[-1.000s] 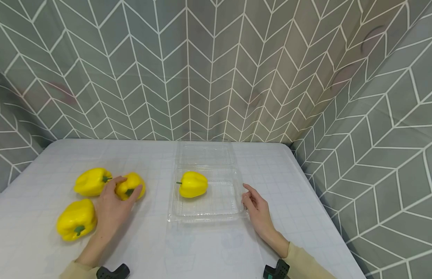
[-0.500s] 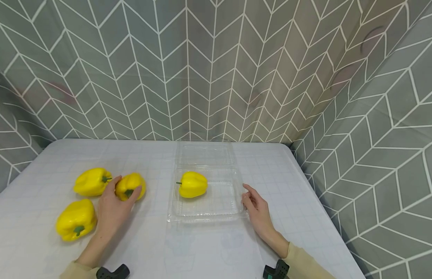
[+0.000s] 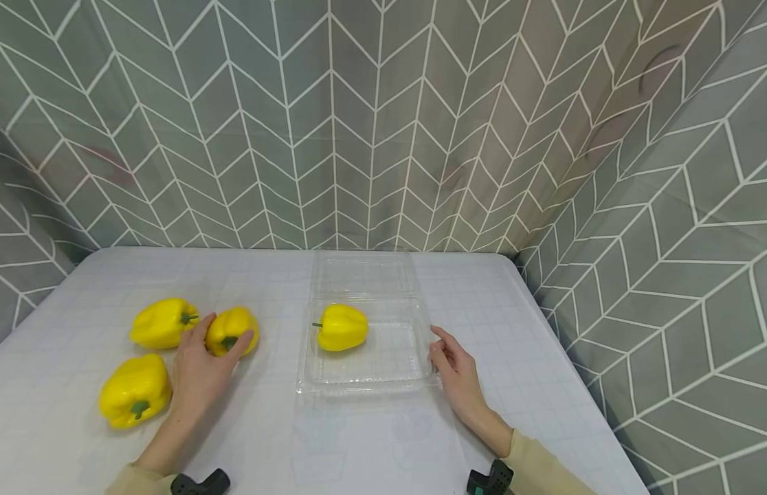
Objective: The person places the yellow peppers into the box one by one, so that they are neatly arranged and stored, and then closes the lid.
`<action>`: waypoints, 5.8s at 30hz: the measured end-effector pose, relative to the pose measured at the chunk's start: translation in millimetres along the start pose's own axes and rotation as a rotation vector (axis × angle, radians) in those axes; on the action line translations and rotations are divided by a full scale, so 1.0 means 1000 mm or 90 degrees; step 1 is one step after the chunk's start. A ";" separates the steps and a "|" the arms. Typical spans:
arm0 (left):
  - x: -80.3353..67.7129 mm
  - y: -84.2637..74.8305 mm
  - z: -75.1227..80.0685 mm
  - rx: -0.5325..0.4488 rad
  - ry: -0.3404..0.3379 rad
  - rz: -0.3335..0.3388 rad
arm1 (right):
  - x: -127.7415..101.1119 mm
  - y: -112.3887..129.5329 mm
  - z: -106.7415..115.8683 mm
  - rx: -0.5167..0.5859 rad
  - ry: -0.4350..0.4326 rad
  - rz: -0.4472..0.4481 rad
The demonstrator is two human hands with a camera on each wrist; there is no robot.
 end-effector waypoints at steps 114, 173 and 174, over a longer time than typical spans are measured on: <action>-0.008 -0.080 -0.033 -0.276 0.015 -0.182 | -0.003 0.039 0.007 -0.023 0.018 -0.042; -0.044 -0.144 -0.144 -0.320 0.303 -0.252 | -0.003 0.039 0.005 -0.044 0.031 -0.033; -0.045 -0.145 -0.146 -0.317 0.305 -0.248 | -0.003 0.039 0.005 -0.045 0.030 -0.032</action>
Point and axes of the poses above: each hand's wrist, its own x-axis towards the middle knuckle, its own z-axis out of the back of the hand, y = z × x, the point moved 8 cm from there along x, towards the middle knuckle, and after that the axes turned 12 degrees about -x, right-handed, at the moved point
